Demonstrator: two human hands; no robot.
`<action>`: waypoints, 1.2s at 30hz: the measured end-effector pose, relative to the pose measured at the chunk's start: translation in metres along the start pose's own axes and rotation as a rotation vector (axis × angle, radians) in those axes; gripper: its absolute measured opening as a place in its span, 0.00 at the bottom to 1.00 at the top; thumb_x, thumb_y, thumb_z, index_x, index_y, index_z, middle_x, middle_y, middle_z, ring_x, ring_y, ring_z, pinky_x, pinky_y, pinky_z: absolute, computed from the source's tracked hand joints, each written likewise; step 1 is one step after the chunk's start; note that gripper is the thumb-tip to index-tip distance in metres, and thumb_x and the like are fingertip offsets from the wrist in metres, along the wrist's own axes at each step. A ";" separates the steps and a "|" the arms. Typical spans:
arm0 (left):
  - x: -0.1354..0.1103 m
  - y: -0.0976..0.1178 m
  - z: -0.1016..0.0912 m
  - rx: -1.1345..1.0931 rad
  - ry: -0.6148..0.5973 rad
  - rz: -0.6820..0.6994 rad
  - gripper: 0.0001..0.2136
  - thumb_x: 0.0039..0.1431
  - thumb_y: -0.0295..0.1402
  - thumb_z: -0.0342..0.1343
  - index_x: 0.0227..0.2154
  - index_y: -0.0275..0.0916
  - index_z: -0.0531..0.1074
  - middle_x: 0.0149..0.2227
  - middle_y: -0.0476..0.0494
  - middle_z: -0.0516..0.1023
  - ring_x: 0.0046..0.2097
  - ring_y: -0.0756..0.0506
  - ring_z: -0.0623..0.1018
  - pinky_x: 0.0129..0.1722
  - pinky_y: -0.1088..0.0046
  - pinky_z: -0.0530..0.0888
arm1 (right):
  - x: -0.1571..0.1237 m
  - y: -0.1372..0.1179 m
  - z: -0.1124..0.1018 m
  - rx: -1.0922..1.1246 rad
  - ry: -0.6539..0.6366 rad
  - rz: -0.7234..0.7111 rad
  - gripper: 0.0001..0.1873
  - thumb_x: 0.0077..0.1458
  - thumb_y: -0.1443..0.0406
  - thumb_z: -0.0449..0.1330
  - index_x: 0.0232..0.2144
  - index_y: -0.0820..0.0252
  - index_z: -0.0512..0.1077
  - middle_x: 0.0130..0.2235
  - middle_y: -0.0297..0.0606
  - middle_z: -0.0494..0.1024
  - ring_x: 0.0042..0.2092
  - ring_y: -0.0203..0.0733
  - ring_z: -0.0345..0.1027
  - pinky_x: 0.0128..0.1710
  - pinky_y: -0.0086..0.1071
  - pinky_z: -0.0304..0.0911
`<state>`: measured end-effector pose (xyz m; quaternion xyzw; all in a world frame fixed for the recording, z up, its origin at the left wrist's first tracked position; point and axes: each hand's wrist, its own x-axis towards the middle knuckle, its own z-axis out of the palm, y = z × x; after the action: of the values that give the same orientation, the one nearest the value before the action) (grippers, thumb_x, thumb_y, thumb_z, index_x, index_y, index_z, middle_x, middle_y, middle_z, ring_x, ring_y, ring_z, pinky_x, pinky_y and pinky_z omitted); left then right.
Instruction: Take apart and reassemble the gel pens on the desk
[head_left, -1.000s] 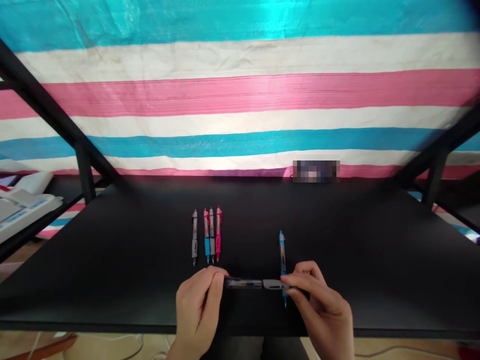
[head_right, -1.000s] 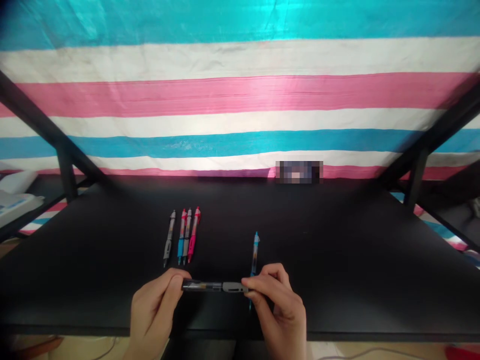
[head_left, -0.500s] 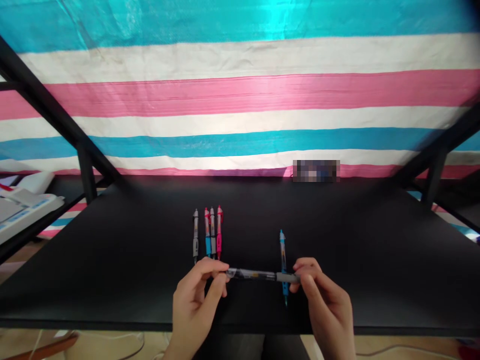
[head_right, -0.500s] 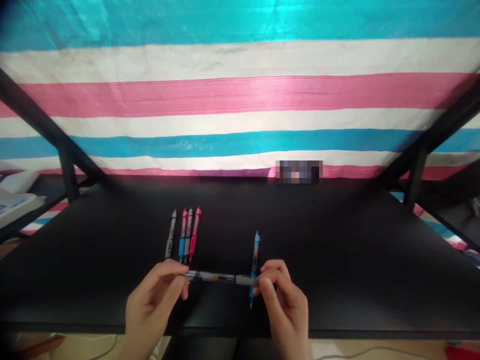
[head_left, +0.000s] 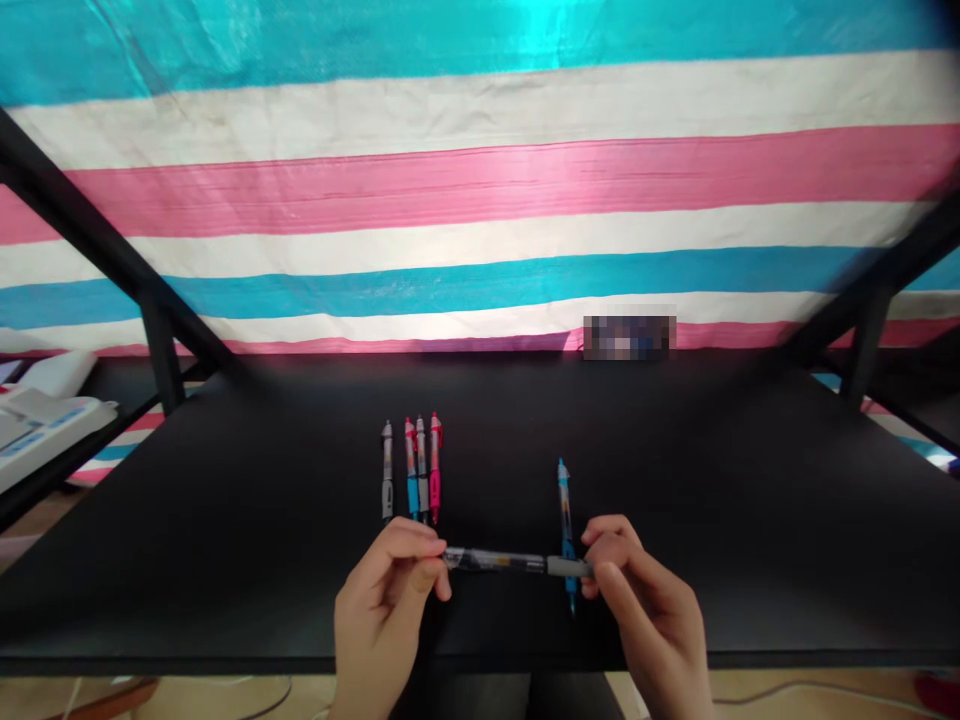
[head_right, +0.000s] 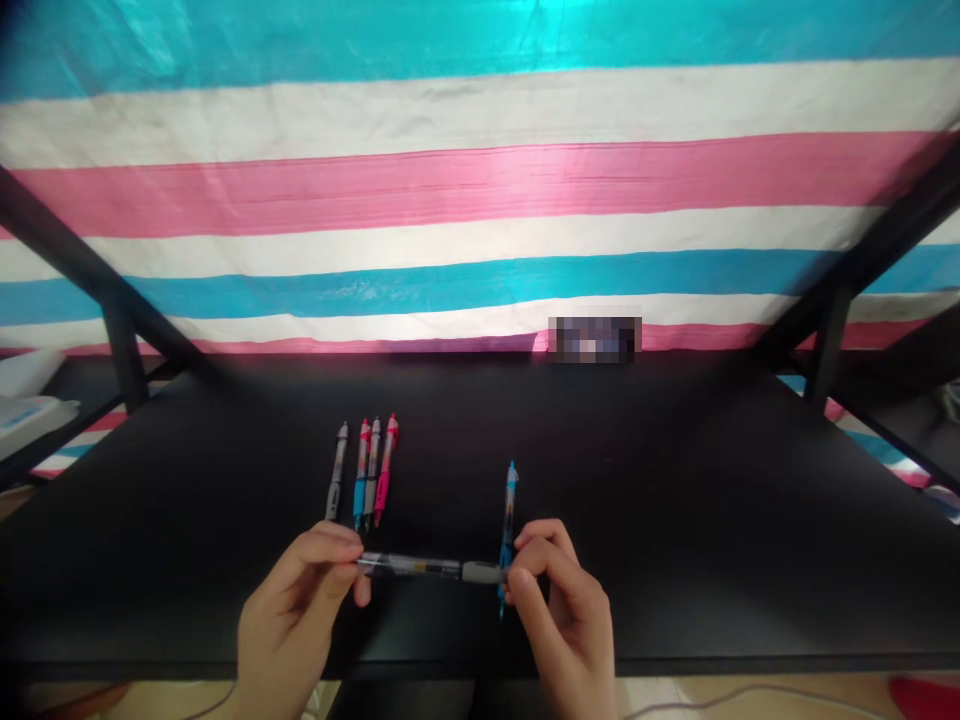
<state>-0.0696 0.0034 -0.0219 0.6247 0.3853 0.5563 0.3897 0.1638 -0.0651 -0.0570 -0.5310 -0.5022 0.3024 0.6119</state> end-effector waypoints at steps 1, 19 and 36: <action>0.000 0.000 0.000 0.000 0.004 0.009 0.06 0.69 0.31 0.62 0.34 0.42 0.79 0.31 0.51 0.76 0.23 0.53 0.78 0.25 0.80 0.73 | -0.001 -0.002 0.001 0.012 0.005 0.008 0.15 0.68 0.63 0.62 0.27 0.55 0.74 0.32 0.40 0.73 0.48 0.49 0.66 0.42 0.31 0.65; -0.004 -0.012 -0.002 -0.205 0.000 -0.043 0.06 0.71 0.35 0.60 0.36 0.41 0.78 0.26 0.51 0.75 0.25 0.51 0.76 0.28 0.77 0.72 | 0.004 -0.005 0.002 0.026 -0.099 -0.072 0.19 0.75 0.59 0.51 0.31 0.54 0.71 0.37 0.38 0.73 0.44 0.47 0.63 0.44 0.37 0.60; -0.005 -0.008 0.001 -0.238 0.073 -0.080 0.07 0.69 0.36 0.64 0.34 0.40 0.79 0.24 0.50 0.75 0.25 0.49 0.75 0.27 0.75 0.71 | 0.005 -0.007 0.006 0.022 -0.008 -0.045 0.18 0.73 0.61 0.54 0.29 0.55 0.71 0.33 0.37 0.70 0.37 0.44 0.65 0.35 0.33 0.62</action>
<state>-0.0695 0.0024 -0.0314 0.5376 0.3551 0.6045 0.4685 0.1589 -0.0608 -0.0495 -0.5114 -0.5132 0.2962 0.6224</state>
